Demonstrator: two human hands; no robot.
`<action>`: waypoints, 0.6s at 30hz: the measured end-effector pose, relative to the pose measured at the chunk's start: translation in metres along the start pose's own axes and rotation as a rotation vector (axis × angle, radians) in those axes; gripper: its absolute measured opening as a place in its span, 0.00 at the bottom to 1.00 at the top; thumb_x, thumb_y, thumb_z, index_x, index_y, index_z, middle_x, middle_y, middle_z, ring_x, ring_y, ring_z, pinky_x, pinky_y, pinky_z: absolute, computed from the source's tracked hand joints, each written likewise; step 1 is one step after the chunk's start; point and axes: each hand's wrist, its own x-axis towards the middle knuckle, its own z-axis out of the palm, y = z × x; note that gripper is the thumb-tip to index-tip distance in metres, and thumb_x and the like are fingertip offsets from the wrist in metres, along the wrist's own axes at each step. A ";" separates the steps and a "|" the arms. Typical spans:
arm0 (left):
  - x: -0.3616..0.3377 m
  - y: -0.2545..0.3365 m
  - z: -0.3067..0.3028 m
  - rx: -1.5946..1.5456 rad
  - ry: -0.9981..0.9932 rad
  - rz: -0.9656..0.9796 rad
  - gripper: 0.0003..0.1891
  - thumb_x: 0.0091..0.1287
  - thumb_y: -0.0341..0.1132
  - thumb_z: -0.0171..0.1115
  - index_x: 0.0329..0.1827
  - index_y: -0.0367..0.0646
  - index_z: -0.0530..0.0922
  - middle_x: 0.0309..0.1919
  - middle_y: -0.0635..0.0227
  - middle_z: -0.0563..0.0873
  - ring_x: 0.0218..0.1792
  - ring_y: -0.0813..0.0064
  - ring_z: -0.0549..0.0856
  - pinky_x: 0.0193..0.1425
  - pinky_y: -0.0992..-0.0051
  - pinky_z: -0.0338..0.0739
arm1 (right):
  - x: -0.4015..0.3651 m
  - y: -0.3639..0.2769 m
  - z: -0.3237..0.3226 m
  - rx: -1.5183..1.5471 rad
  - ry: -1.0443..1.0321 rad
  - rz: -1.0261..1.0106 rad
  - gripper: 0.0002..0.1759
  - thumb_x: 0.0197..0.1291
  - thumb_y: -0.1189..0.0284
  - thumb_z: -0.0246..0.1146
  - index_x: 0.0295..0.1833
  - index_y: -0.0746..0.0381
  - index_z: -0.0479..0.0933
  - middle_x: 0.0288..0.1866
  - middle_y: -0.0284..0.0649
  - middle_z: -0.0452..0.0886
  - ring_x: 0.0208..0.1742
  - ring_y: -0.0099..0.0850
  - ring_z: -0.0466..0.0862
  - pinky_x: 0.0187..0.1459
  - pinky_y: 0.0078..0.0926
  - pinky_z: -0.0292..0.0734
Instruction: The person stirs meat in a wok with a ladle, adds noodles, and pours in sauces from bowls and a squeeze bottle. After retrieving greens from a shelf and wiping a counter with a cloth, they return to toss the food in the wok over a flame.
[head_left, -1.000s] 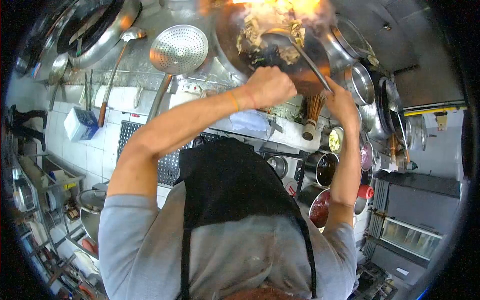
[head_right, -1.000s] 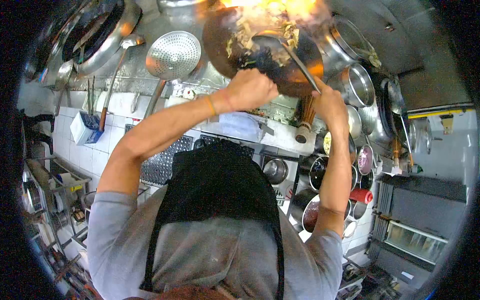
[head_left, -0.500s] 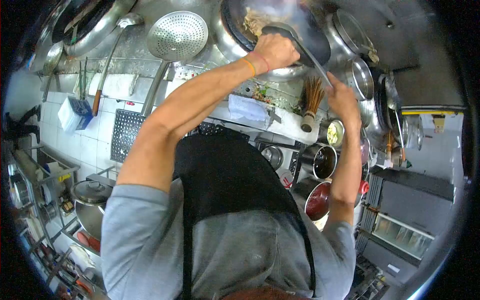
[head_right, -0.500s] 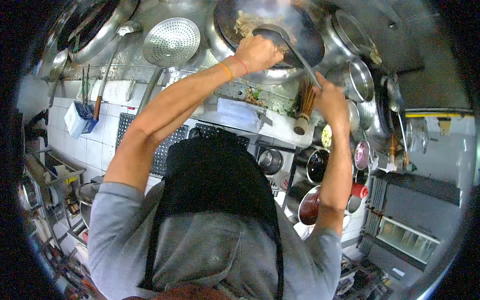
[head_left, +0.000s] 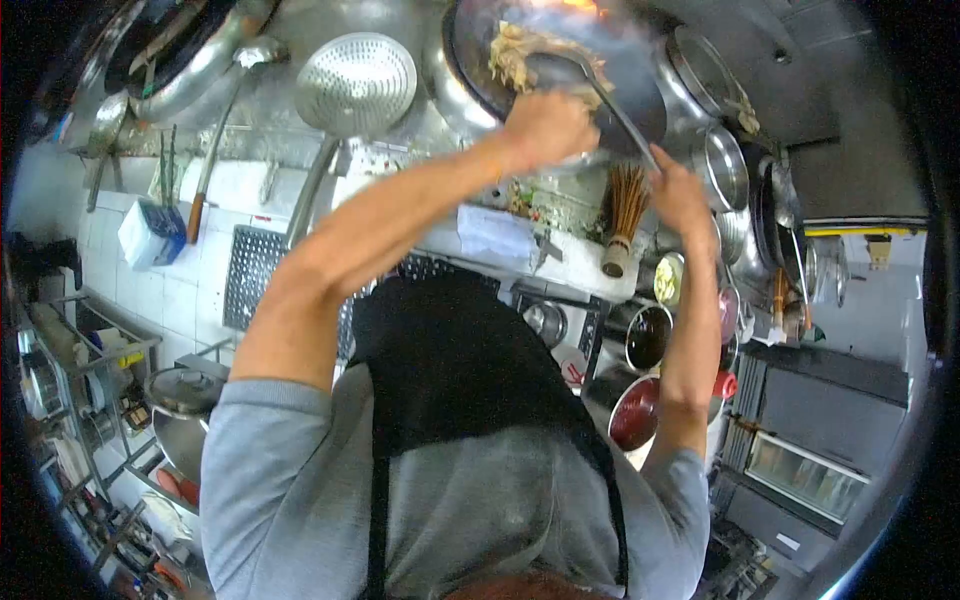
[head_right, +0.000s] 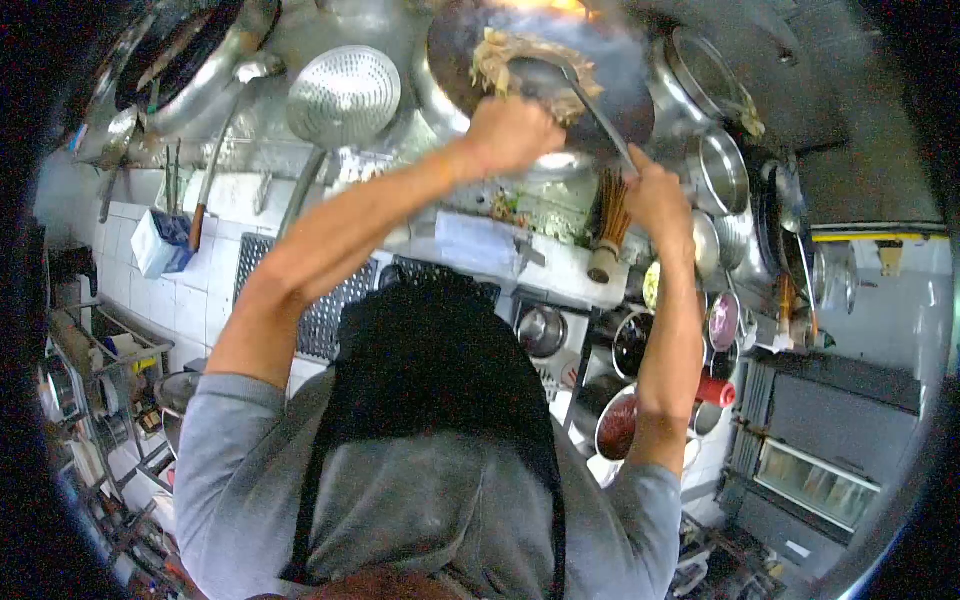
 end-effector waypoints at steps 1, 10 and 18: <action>-0.017 0.005 -0.006 0.006 0.006 0.028 0.19 0.62 0.48 0.56 0.24 0.44 0.87 0.24 0.51 0.86 0.29 0.49 0.88 0.39 0.56 0.84 | 0.001 -0.001 0.002 0.011 0.003 0.059 0.25 0.65 0.68 0.61 0.68 0.52 0.74 0.52 0.60 0.82 0.55 0.58 0.81 0.57 0.49 0.76; -0.019 0.017 -0.020 0.041 0.184 0.166 0.17 0.61 0.46 0.58 0.20 0.48 0.86 0.20 0.55 0.85 0.25 0.52 0.87 0.33 0.57 0.84 | -0.002 0.002 -0.015 -0.059 -0.017 0.047 0.25 0.66 0.66 0.60 0.69 0.49 0.74 0.50 0.59 0.83 0.53 0.57 0.82 0.55 0.50 0.77; 0.000 0.011 -0.022 0.070 0.228 0.198 0.21 0.64 0.47 0.55 0.18 0.44 0.84 0.18 0.53 0.83 0.23 0.51 0.86 0.32 0.56 0.83 | 0.000 0.012 -0.012 0.029 -0.082 -0.006 0.26 0.65 0.68 0.61 0.69 0.50 0.73 0.52 0.59 0.82 0.55 0.56 0.82 0.57 0.48 0.77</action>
